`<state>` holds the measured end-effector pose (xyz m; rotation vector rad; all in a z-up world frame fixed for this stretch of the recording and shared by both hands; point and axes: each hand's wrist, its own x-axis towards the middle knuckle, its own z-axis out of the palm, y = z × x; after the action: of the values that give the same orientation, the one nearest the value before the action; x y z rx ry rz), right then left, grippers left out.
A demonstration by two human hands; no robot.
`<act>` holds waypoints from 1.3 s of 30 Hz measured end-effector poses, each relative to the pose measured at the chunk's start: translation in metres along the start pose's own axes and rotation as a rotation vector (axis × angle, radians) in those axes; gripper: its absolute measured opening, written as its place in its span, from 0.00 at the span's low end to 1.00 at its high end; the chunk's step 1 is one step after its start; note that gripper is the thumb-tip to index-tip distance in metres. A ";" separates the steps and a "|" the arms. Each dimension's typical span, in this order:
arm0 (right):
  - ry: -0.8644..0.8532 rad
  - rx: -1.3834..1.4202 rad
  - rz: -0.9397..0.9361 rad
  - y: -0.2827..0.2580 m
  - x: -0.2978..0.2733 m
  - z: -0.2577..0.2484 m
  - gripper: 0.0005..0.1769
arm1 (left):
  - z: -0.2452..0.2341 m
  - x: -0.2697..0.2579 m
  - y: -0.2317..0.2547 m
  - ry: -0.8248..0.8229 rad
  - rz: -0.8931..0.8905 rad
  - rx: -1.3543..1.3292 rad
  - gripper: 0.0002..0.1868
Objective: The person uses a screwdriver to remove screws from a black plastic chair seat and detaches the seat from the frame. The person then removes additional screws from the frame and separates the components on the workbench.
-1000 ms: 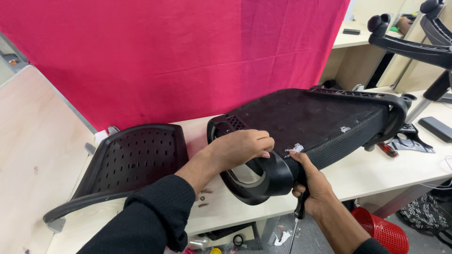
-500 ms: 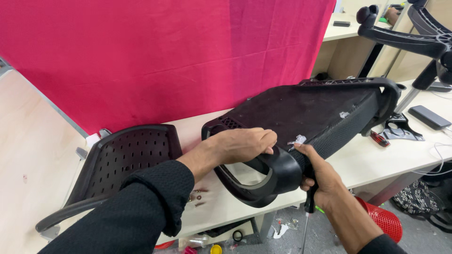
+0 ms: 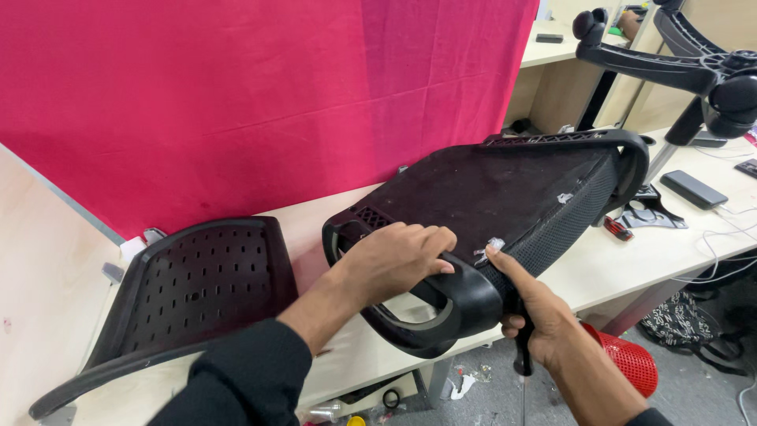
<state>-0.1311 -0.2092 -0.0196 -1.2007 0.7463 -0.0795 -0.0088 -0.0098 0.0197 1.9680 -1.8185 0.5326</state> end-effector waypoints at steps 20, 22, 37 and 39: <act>-0.103 0.146 -0.012 0.118 0.006 -0.007 0.21 | 0.058 -0.033 0.081 0.233 -1.703 -0.629 0.25; -0.187 0.176 -0.098 0.118 0.010 -0.007 0.21 | 0.064 -0.033 0.078 0.315 -1.648 -0.592 0.24; -0.014 0.161 -0.073 0.079 0.003 0.020 0.15 | 0.088 -0.038 0.060 0.634 -1.528 -0.541 0.26; -0.003 0.165 -0.044 0.077 -0.001 0.025 0.16 | 0.083 -0.039 0.055 0.549 -1.603 -0.566 0.26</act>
<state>-0.1426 -0.1586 -0.0820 -1.0594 0.6972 -0.1723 -0.0661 -0.0250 -0.0688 1.8658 0.2003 -0.0338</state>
